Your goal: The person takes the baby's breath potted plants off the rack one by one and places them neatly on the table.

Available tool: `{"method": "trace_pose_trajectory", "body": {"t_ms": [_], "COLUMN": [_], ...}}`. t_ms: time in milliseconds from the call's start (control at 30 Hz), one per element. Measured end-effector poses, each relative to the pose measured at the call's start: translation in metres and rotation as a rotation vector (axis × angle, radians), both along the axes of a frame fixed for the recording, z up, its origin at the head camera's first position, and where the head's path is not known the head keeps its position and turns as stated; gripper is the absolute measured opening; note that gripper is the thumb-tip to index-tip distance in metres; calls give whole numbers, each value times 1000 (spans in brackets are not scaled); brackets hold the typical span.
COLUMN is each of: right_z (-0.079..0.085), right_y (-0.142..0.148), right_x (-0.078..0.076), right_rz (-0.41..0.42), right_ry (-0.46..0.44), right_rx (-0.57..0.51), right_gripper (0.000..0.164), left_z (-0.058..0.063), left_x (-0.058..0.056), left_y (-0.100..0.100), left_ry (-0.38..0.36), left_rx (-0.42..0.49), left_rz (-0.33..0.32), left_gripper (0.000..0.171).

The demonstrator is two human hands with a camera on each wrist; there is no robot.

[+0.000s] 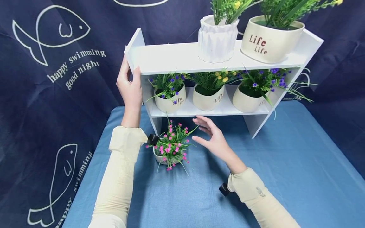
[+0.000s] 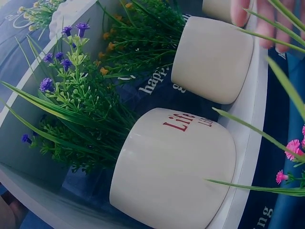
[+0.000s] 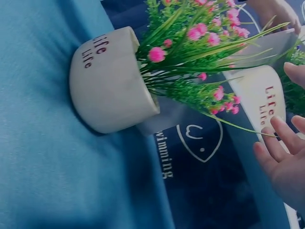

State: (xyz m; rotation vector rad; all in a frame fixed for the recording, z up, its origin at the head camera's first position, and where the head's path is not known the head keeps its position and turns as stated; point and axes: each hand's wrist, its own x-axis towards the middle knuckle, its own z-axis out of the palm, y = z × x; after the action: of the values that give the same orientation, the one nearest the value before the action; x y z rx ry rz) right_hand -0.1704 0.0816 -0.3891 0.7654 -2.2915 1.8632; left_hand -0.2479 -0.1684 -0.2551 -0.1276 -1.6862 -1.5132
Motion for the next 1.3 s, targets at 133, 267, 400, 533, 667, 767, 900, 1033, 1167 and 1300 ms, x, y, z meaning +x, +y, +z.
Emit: {"method": "trace_pose_trajectory", "body": {"t_ms": [133, 267, 400, 533, 667, 767, 900, 1033, 1167, 1300], "right_z": [10, 25, 40, 55, 66, 74, 85, 98, 114, 131], "right_y": [0, 2, 2, 3, 4, 5, 5, 6, 7, 7], "right_x": [0, -1, -3, -4, -5, -6, -7, -7, -8, -10], "right_rz": [-7, -9, -12, -9, 1, 7, 6, -7, -28, -57], "right_ry": [23, 32, 56, 86, 121, 145, 164, 209, 267, 317], "right_rx": [0, -6, -16, -23, -40, -60, -82, -100, -128, -127], "right_gripper": [69, 68, 66, 67, 68, 68, 68, 70, 69, 67], "left_z": [1, 1, 1, 1, 1, 1, 0, -1, -1, 0], "left_x": [1, 2, 2, 2, 2, 2, 2, 1, 1, 2], "left_y": [-1, 0, 0, 0, 0, 0, 1, 2, 2, 1], "left_ry": [0, -5, -8, -9, -8, -3, -5, -6, -2, 2], "left_rx": [3, 12, 13, 15, 20, 16, 11, 2, -2, 14], "left_rz": [-6, -8, -8, -4, -14, -22, -17, -5, -2, -5], "left_gripper": [48, 47, 47, 48, 48, 48, 48, 48, 48, 48]}}
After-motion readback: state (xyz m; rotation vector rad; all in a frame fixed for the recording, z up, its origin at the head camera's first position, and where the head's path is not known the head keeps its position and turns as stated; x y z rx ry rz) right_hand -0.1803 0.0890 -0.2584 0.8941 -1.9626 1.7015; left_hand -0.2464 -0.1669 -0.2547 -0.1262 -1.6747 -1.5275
